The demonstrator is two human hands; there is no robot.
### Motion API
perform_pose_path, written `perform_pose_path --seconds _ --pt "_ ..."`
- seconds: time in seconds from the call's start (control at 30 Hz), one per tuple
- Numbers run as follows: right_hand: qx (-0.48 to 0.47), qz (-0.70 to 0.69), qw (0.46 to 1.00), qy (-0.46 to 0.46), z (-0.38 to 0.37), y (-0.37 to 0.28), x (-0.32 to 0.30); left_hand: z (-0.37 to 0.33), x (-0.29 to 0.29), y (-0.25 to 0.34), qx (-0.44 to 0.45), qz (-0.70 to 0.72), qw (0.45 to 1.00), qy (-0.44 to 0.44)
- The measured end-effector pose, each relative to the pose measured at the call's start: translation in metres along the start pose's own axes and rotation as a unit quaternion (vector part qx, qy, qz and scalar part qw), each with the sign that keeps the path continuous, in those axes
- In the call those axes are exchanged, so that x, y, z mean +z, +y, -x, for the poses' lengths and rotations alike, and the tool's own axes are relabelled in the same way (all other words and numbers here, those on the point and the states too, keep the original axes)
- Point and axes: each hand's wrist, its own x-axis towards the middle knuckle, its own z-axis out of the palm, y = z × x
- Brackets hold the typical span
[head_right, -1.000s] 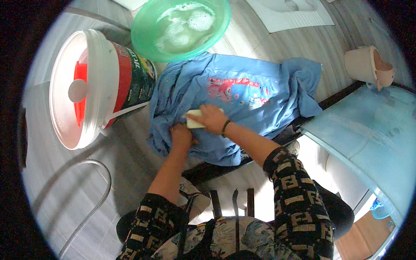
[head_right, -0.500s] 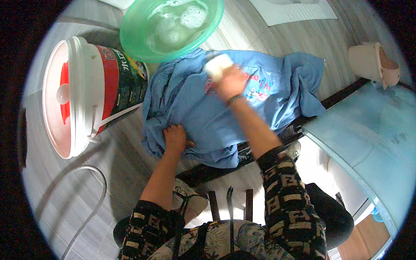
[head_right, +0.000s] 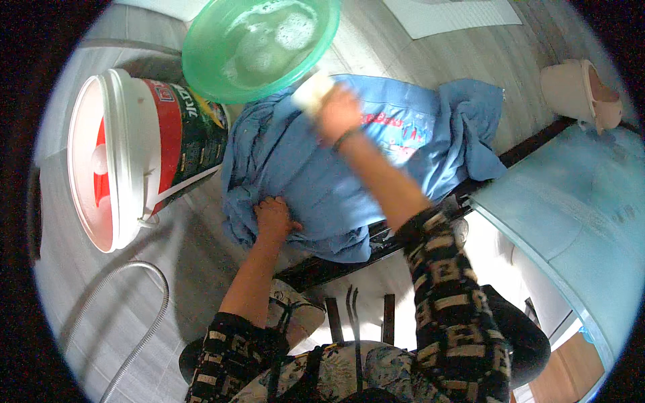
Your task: The person hand washes a blue garment on a low stool in a bathroom. They scrub the fabric with a brush, rinse it in a green basin, wring out excess water, and place the garment on the toilet lid.
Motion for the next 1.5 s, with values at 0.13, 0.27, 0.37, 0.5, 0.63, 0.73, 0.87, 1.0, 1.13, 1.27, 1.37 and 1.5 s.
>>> perform_pose_path --seconds 0.13,0.27,0.37,0.5,0.63,0.73,0.87,1.0,1.13,1.27,1.37,1.5 --pt "-0.071 -0.126 0.984 -0.107 0.037 -0.011 -0.017 0.008 0.004 -0.004 -0.003 -0.004 1.000 0.008" --pt "-0.007 0.003 0.999 0.032 0.011 0.152 0.000 0.010 0.008 -0.010 0.010 0.000 1.000 0.029" --pt "0.143 0.061 0.988 0.002 0.011 0.193 0.004 0.001 0.006 -0.005 0.024 -0.003 0.999 0.027" --pt "-0.107 0.118 0.986 -0.048 0.074 0.081 -0.002 -0.001 0.001 -0.004 0.016 0.006 1.000 0.002" --pt "-0.074 0.009 0.983 -0.167 0.086 0.101 -0.034 0.008 0.008 -0.010 0.021 0.014 1.000 0.011" --pt "0.207 0.025 0.972 -0.111 0.040 0.192 -0.016 0.008 0.010 -0.011 0.029 0.002 0.999 0.042" --pt "0.233 0.114 0.966 -0.007 0.029 0.183 0.021 -0.009 -0.003 0.000 0.012 -0.002 1.000 -0.022" --pt "-0.066 0.125 0.989 -0.033 0.075 0.081 0.029 0.001 -0.005 0.002 -0.012 -0.028 0.999 -0.029" --pt "-0.134 0.040 0.989 0.040 0.072 0.146 0.044 0.005 0.004 -0.007 0.015 0.023 1.000 0.007" --pt "0.244 0.149 0.958 0.001 0.001 0.218 0.002 0.003 0.000 0.000 -0.003 0.000 1.000 0.001" --pt "0.122 -0.046 0.992 -0.001 -0.014 0.122 -0.003 0.002 -0.001 -0.004 -0.003 0.004 1.000 -0.007" --pt "-0.143 -0.192 0.971 0.022 0.046 -0.056 0.008 0.000 -0.004 -0.006 0.017 0.019 1.000 -0.015"
